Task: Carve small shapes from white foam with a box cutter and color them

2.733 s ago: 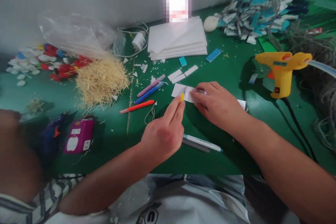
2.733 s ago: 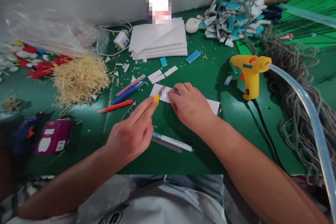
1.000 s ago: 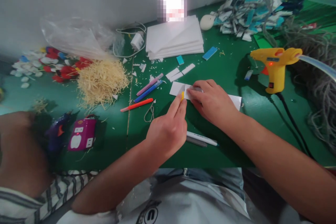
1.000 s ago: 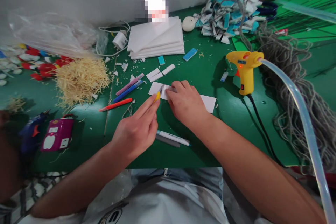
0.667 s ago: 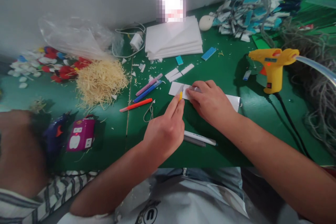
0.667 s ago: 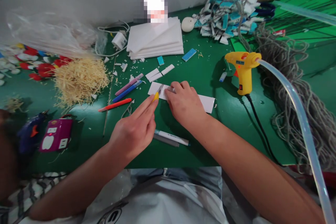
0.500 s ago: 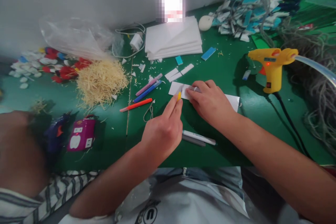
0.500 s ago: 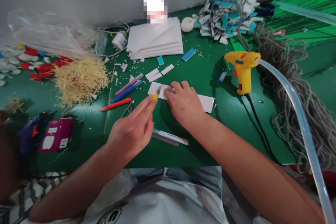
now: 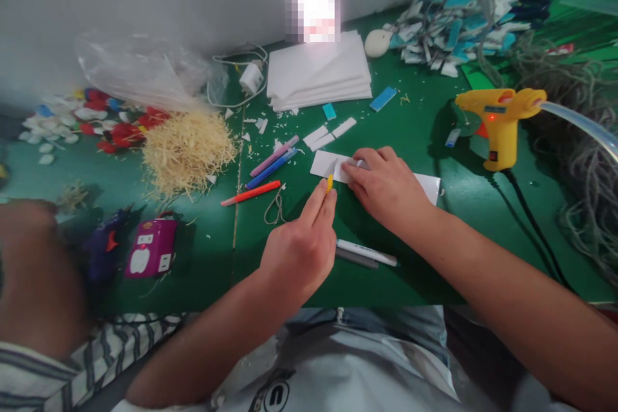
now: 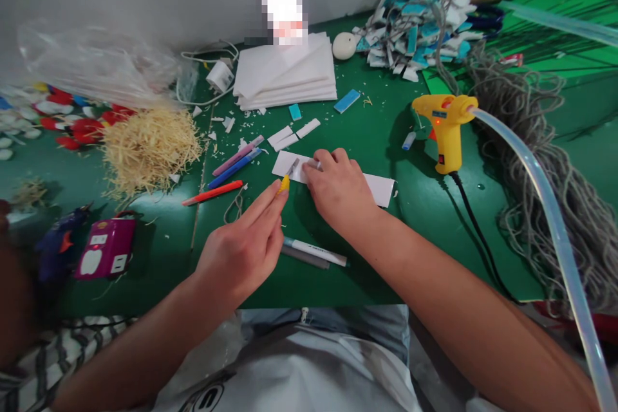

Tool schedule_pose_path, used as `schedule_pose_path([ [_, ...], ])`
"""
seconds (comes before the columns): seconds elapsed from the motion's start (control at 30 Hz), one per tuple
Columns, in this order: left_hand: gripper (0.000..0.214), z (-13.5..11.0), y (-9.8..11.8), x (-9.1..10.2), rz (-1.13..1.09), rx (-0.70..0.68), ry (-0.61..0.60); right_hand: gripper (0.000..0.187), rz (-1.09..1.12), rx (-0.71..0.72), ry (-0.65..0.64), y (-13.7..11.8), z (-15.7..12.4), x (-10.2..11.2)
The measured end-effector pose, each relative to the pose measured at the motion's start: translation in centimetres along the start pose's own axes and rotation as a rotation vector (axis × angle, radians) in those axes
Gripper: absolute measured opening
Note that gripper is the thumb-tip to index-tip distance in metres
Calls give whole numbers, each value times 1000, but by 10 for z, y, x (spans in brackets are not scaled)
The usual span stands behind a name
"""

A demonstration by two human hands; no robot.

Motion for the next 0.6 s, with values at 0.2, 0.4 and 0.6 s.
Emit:
schedule_pose_path([
  [0.2, 42, -2, -1, 2, 2, 44, -35, 40, -7, -6, -17, -1, 1, 1],
  [0.4, 40, -3, 3, 4, 8, 53, -75, 39, -12, -2, 13, 0, 1, 1],
  [0.6, 44, -13, 4, 2, -15, 94, -119, 36, -14, 0, 43, 0, 1, -1],
])
Point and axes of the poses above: each hand's wrist, its own z-axis towards the middle knuckle, its own x-axis out of the back of the hand, y = z × x, the point moved 7 cm from there along z, towards the middle knuckle, and after that the axes turned 11 degrees about -x, right-handed, at the moved point
